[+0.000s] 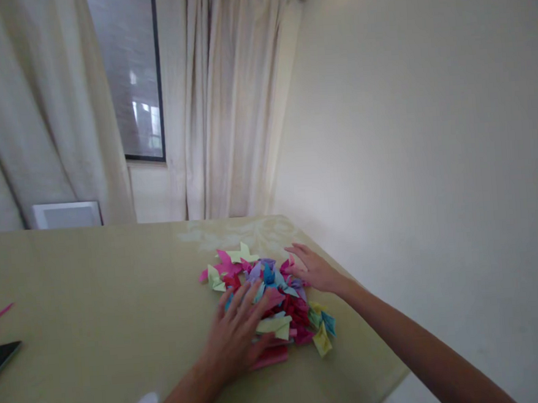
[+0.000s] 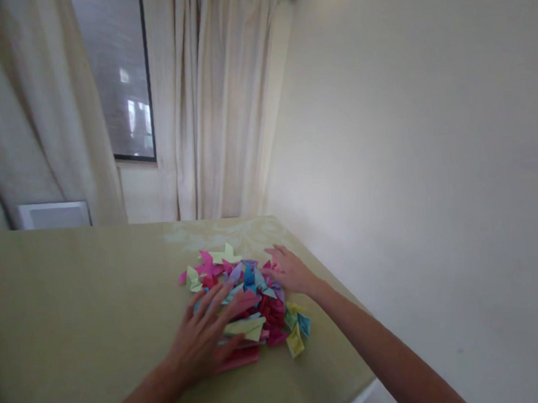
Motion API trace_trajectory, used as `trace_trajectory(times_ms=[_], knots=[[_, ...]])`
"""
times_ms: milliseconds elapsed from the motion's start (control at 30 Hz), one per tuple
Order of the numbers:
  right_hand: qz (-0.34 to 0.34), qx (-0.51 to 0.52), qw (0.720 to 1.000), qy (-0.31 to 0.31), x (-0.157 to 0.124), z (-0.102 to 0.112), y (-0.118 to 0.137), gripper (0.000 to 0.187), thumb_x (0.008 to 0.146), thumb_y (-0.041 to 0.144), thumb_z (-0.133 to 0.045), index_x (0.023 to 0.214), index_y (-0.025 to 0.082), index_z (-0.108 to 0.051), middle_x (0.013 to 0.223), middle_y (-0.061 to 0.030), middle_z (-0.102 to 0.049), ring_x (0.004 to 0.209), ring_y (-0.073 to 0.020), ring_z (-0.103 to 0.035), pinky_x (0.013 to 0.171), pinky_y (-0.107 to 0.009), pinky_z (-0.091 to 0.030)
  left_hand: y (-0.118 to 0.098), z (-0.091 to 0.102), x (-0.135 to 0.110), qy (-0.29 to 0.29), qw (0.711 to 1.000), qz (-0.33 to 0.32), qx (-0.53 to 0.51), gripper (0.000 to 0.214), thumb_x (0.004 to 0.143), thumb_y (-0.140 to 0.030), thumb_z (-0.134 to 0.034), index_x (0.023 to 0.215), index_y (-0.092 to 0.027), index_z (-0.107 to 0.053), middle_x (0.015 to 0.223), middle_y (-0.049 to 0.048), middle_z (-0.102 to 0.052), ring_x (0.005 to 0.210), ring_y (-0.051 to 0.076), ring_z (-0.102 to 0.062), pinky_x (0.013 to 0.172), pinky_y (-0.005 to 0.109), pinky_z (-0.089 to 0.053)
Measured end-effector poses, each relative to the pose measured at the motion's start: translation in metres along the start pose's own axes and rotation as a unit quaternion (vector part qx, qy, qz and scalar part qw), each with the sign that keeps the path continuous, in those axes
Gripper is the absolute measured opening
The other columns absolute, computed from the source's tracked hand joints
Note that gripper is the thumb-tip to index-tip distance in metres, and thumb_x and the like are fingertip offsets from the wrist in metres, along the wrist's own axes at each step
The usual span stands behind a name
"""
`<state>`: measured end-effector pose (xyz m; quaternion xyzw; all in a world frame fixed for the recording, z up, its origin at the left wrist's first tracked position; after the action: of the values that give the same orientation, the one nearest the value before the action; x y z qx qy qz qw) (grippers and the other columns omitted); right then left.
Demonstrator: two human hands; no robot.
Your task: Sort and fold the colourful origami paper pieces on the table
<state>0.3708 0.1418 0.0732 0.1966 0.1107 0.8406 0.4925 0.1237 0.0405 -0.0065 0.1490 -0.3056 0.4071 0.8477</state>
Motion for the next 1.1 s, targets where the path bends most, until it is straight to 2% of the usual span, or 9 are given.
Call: trace_trajectory(times_ms=[167, 233, 333, 500, 667, 800, 933, 1033, 1100], knots=[[-0.043, -0.057, 0.996, 0.053, -0.082, -0.038, -0.011, 0.106, 0.079, 0.075, -0.079, 0.168, 0.037, -0.034, 0.178, -0.0087, -0.018, 0.163, -0.0441, -0.011, 0.128, -0.067, -0.017, 0.049, -0.018, 0.048, 0.203, 0.965, 0.165, -0.036, 0.116, 0.072, -0.08, -0.075, 0.168, -0.027, -0.034, 0.176, 0.0205, -0.025, 0.16, 0.054, -0.019, 0.124, 0.077, -0.008], [-0.063, -0.072, 0.993, 0.062, -0.082, -0.052, -0.013, 0.109, 0.077, 0.077, -0.08, 0.168, 0.04, -0.031, 0.18, -0.0085, -0.011, 0.163, -0.0456, -0.002, 0.127, -0.072, -0.008, 0.066, -0.03, 0.061, 0.272, 0.938, 0.204, -0.064, 0.118, 0.073, -0.077, -0.074, 0.168, -0.021, -0.032, 0.175, 0.0252, -0.025, 0.158, 0.057, -0.021, 0.121, 0.077, -0.017], [-0.105, -0.069, 0.991, 0.036, -0.058, -0.061, -0.025, 0.109, 0.081, 0.076, -0.077, 0.17, 0.037, -0.028, 0.179, -0.0134, -0.009, 0.164, -0.0439, -0.004, 0.128, -0.068, -0.009, 0.082, -0.036, 0.069, 0.311, 0.923, 0.206, -0.094, 0.104, 0.082, -0.073, -0.065, 0.164, -0.015, -0.039, 0.161, 0.0279, -0.05, 0.146, 0.052, -0.048, 0.116, 0.066, -0.037], [-0.115, -0.018, 0.993, 0.013, -0.001, -0.073, -0.041, 0.101, 0.087, 0.07, -0.076, 0.169, 0.029, -0.033, 0.177, -0.0201, -0.017, 0.16, -0.0446, -0.026, 0.126, -0.061, -0.025, 0.078, -0.01, 0.035, 0.312, 0.928, 0.155, -0.129, 0.08, 0.099, -0.074, -0.037, 0.157, -0.021, -0.052, 0.153, 0.0155, -0.063, 0.135, 0.035, -0.063, 0.112, 0.047, -0.048], [-0.056, 0.031, 0.997, 0.031, 0.054, -0.095, -0.019, 0.091, 0.092, 0.062, -0.074, 0.166, 0.024, -0.038, 0.173, -0.0198, -0.032, 0.156, -0.0427, -0.036, 0.125, -0.059, -0.031, 0.032, 0.013, -0.014, 0.293, 0.944, 0.132, -0.074, 0.11, 0.081, -0.089, -0.057, 0.168, -0.025, -0.035, 0.174, 0.018, -0.033, 0.158, 0.047, -0.032, 0.126, 0.067, -0.027], [0.017, 0.072, 0.996, 0.042, 0.083, -0.098, 0.016, 0.079, 0.091, 0.051, -0.079, 0.159, 0.025, -0.05, 0.162, -0.0126, -0.052, 0.15, -0.0355, -0.046, 0.124, -0.05, -0.037, -0.006, 0.006, -0.01, 0.32, 0.939, 0.115, -0.046, 0.124, 0.069, -0.08, -0.077, 0.17, -0.027, -0.026, 0.179, 0.0126, -0.019, 0.162, 0.048, -0.017, 0.129, 0.068, -0.018], [0.045, 0.095, 0.994, 0.0, 0.068, -0.069, 0.025, 0.062, 0.101, 0.048, -0.067, 0.156, 0.023, -0.053, 0.155, -0.0118, -0.059, 0.14, -0.0275, -0.058, 0.12, -0.042, -0.044, -0.004, -0.001, 0.026, 0.271, 0.955, 0.099, -0.061, 0.092, 0.09, -0.049, -0.066, 0.17, -0.024, -0.027, 0.177, 0.0107, -0.029, 0.158, 0.036, -0.036, 0.124, 0.05, -0.038], [0.025, 0.088, 0.994, -0.054, 0.02, -0.04, 0.011, 0.063, 0.104, 0.053, -0.059, 0.157, 0.021, -0.052, 0.156, -0.0169, -0.056, 0.144, -0.031, -0.053, 0.123, -0.051, -0.039, 0.028, -0.001, 0.049, 0.216, 0.967, 0.131, -0.04, 0.065, 0.098, -0.037, -0.053, 0.161, -0.023, -0.045, 0.164, 0.0116, -0.051, 0.149, 0.03, -0.049, 0.122, 0.045, -0.04], [0.01, 0.075, 0.996, -0.054, -0.022, -0.032, 0.002, 0.076, 0.094, 0.064, -0.071, 0.155, 0.021, -0.055, 0.158, -0.0198, -0.052, 0.148, -0.0376, -0.048, 0.125, -0.058, -0.034, 0.06, -0.002, 0.058, 0.192, 0.963, 0.19, -0.014, 0.06, 0.098, -0.039, -0.051, 0.155, -0.02, -0.051, 0.162, 0.0159, -0.052, 0.15, 0.035, -0.045, 0.124, 0.054, -0.034]])
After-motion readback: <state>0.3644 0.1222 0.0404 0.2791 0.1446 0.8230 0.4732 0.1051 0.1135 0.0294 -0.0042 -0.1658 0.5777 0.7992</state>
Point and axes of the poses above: each hand's wrist, its own x-axis towards the middle knuckle, its own z-axis out of the back of the hand, y = z × x, the point moved 4 cm from there along x, towards the middle knuckle
